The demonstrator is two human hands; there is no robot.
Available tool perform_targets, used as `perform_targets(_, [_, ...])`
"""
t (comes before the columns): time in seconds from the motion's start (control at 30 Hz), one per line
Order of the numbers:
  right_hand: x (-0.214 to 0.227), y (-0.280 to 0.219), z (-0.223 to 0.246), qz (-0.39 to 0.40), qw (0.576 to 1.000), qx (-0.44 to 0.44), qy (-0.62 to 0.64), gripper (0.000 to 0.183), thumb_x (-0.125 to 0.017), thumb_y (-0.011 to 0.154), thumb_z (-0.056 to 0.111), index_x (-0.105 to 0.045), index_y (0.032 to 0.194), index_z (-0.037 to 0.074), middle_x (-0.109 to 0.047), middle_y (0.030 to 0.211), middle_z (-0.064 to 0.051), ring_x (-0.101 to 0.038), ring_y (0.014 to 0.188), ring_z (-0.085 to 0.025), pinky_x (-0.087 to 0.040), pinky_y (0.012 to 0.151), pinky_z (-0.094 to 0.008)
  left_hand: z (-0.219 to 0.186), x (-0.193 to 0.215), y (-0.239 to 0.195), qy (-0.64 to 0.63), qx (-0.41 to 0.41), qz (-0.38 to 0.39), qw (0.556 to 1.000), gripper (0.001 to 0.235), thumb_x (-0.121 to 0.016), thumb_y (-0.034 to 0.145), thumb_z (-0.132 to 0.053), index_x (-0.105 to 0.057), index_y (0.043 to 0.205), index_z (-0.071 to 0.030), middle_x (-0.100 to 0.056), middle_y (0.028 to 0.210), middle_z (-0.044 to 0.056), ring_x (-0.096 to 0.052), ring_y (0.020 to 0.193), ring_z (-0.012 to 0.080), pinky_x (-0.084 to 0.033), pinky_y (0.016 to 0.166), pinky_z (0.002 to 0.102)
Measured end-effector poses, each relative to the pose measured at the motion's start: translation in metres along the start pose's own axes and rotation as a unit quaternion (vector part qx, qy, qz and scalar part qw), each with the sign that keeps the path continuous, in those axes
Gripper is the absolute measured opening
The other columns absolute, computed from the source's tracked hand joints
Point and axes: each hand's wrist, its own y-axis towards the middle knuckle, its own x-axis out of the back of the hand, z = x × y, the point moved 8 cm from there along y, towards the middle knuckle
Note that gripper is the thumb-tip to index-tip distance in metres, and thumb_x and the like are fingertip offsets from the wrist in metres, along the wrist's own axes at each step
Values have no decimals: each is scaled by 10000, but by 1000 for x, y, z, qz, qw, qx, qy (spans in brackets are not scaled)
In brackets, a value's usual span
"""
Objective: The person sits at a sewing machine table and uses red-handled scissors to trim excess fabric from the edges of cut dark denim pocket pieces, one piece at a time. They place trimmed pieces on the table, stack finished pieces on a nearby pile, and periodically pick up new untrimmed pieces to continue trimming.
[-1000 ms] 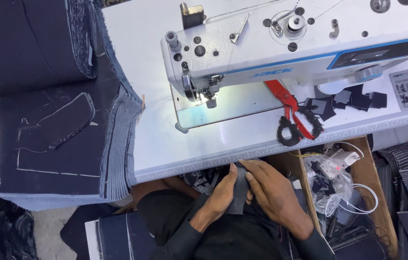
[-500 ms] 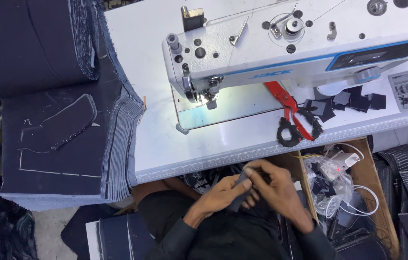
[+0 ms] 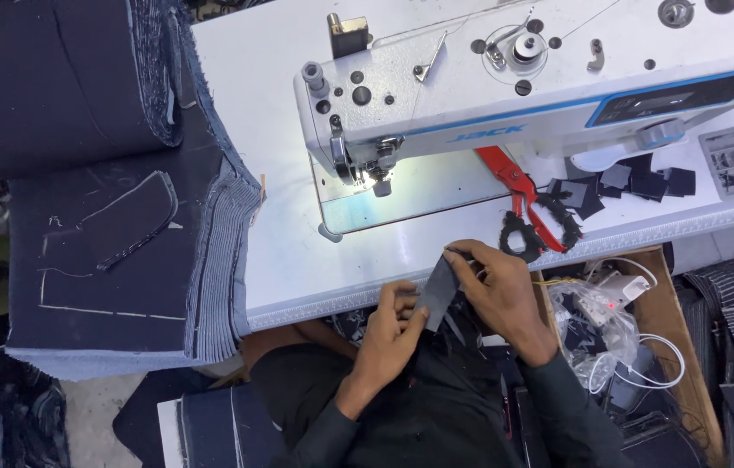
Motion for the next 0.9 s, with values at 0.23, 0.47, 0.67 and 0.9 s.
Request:
perform_targets(0.23, [-5, -3, -13, 8, 1000, -12, 24, 216, -722, 924, 172, -746, 1084, 28, -770, 854, -125, -689, 626, -144, -535, 578, -284, 2, 1, -4, 66, -83, -17, 994, 165, -625, 974, -65, -631, 1113, 25, -734, 937, 121, -731, 832, 164, -576, 773, 281])
perform_targets(0.47, [20, 1, -10, -17, 999, -24, -36, 248, -728, 909, 217, -751, 1117, 84, -769, 913, -107, -690, 626, -194, -531, 554, -309, 15, 8, 3, 47, -14, -21, 999, 230, -612, 958, -54, -741, 1146, -28, -780, 966, 86, -695, 802, 118, -557, 733, 263])
perform_targets(0.67, [82, -3, -7, -125, 968, 55, -213, 265, -735, 929, 237, -713, 1131, 68, -725, 991, -144, -701, 786, -307, -536, 654, -400, 44, 14, 6, -33, -7, -37, 999, 226, -667, 939, -73, -734, 1147, -15, -779, 1011, 59, -718, 918, 91, -572, 823, 235])
perform_targets(0.9, [73, 20, -35, -4, 948, 8, -319, 341, -715, 919, 305, -679, 1128, 39, -712, 935, -149, -693, 835, -355, -534, 697, -464, 34, 11, 2, -11, 9, -46, 999, 255, -634, 956, -84, -740, 1181, -28, -791, 1033, 69, -705, 894, 104, -562, 794, 246])
